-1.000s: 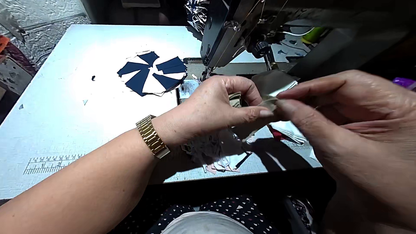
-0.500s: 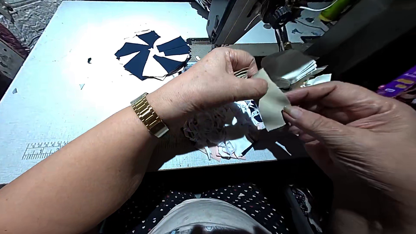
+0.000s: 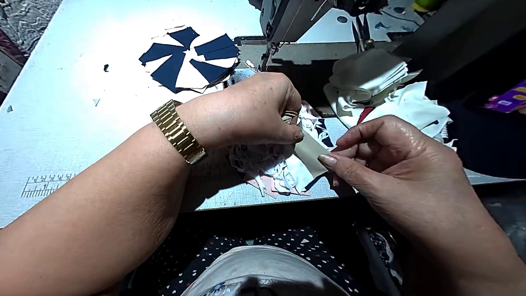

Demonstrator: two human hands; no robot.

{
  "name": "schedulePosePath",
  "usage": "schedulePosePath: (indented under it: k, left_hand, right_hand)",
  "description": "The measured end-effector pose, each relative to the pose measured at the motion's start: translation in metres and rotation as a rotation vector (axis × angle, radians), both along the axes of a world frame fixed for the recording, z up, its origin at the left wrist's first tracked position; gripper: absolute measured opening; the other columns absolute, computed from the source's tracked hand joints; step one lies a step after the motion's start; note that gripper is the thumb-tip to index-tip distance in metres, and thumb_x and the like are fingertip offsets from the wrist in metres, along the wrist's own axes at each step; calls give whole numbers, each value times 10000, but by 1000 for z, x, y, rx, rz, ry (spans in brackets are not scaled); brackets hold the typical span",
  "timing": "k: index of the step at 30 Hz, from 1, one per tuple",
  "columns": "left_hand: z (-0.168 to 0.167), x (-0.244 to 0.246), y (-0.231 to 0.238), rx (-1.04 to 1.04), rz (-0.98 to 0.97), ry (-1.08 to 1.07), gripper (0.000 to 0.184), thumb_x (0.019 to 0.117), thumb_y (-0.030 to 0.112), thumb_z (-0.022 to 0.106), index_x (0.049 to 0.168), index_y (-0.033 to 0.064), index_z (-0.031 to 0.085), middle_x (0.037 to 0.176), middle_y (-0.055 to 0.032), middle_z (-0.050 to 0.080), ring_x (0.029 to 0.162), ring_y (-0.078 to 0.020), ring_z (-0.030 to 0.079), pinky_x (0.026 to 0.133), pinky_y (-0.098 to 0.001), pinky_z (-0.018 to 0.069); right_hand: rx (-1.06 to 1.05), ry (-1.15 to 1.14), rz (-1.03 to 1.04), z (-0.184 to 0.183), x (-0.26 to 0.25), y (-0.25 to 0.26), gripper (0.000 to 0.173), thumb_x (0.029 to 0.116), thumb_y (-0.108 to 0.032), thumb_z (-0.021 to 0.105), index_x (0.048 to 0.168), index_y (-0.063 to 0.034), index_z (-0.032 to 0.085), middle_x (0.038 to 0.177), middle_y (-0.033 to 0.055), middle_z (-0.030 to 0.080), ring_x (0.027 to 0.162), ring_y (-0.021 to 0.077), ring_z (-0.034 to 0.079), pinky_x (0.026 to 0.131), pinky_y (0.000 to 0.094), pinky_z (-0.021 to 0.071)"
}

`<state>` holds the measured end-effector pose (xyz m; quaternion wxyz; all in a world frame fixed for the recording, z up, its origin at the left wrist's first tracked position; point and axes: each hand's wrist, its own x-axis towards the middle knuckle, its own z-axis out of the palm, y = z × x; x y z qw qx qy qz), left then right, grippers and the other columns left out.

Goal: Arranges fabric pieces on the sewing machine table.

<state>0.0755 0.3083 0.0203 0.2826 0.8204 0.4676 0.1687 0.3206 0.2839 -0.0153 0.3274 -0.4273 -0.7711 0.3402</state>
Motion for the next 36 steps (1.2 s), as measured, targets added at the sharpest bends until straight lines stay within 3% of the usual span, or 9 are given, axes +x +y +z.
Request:
schedulePosePath:
  k: [4, 10, 15, 22, 25, 28, 30, 32, 36]
  left_hand:
    - [-1, 5, -2, 37, 37, 126, 201, 941, 335, 741, 848, 158, 720, 694, 54, 603, 613, -50, 536, 572, -276, 444]
    - [-1, 4, -4, 64, 44, 151, 211, 919, 340, 765, 815, 167, 702, 676, 56, 593, 609, -74, 538, 570, -313, 452]
    - [-5, 5, -3, 129, 85, 202, 222, 898, 402, 771, 797, 225, 682, 661, 89, 587, 603, -71, 554, 567, -345, 479]
    - [-10, 3, -4, 169, 142, 220, 177, 850, 406, 810, 850, 282, 682, 664, 133, 600, 600, -44, 577, 554, -343, 503]
    - [-15, 2, -6, 211, 138, 98, 181, 834, 323, 841, 881, 224, 697, 631, 89, 605, 529, -74, 546, 490, -330, 453]
    - [-22, -2, -3, 214, 118, -79, 288, 892, 496, 720, 967, 221, 677, 654, 105, 615, 523, -8, 539, 459, -219, 442]
    - [-13, 0, -1, 117, 143, -149, 304, 935, 543, 629, 1033, 257, 665, 742, 137, 641, 620, 27, 602, 530, -197, 511]
    - [-7, 0, -1, -7, 171, -274, 287, 1008, 492, 530, 1103, 249, 650, 757, 123, 619, 629, 16, 578, 534, -186, 478]
    - [-3, -6, -1, -477, 202, -691, 321, 1044, 320, 391, 1292, 204, 559, 884, -12, 673, 738, -73, 663, 613, -228, 556]
  right_hand:
    - [-2, -44, 33, 2, 2, 5, 244, 893, -108, 737, 1075, -142, 578, 776, -38, 665, 551, 60, 617, 473, 196, 536]
    - [139, -148, 20, -2, 2, 6, 251, 845, -188, 773, 1013, -148, 592, 721, -59, 607, 550, 33, 558, 470, 187, 473]
    - [428, -257, 108, -3, -1, -2, 52, 919, -151, 693, 938, -110, 718, 901, -9, 621, 777, 74, 615, 653, 233, 552]
    - [486, -296, 177, -13, -3, -13, 138, 962, -137, 636, 988, -106, 768, 961, -8, 613, 873, 90, 584, 720, 201, 512]
    - [469, -307, 220, -13, 4, -18, 211, 1001, -164, 586, 1093, -98, 764, 1043, 12, 635, 972, 120, 597, 800, 222, 523]
    - [428, -225, 237, -8, 17, -20, 253, 1013, -142, 565, 1180, -77, 744, 1129, 29, 678, 1044, 103, 634, 870, 225, 552]
    - [435, -202, 162, -2, 31, -17, 236, 1002, -133, 578, 1154, -77, 750, 1126, 23, 695, 1019, 70, 662, 857, 216, 577]
    - [462, -245, 20, 7, 52, -10, 209, 992, -150, 604, 1114, -80, 759, 1100, 21, 701, 971, 58, 674, 822, 223, 589]
    - [503, -395, -197, 24, 99, 5, 197, 964, -134, 614, 1068, -47, 756, 1091, 73, 700, 945, 105, 679, 822, 270, 592]
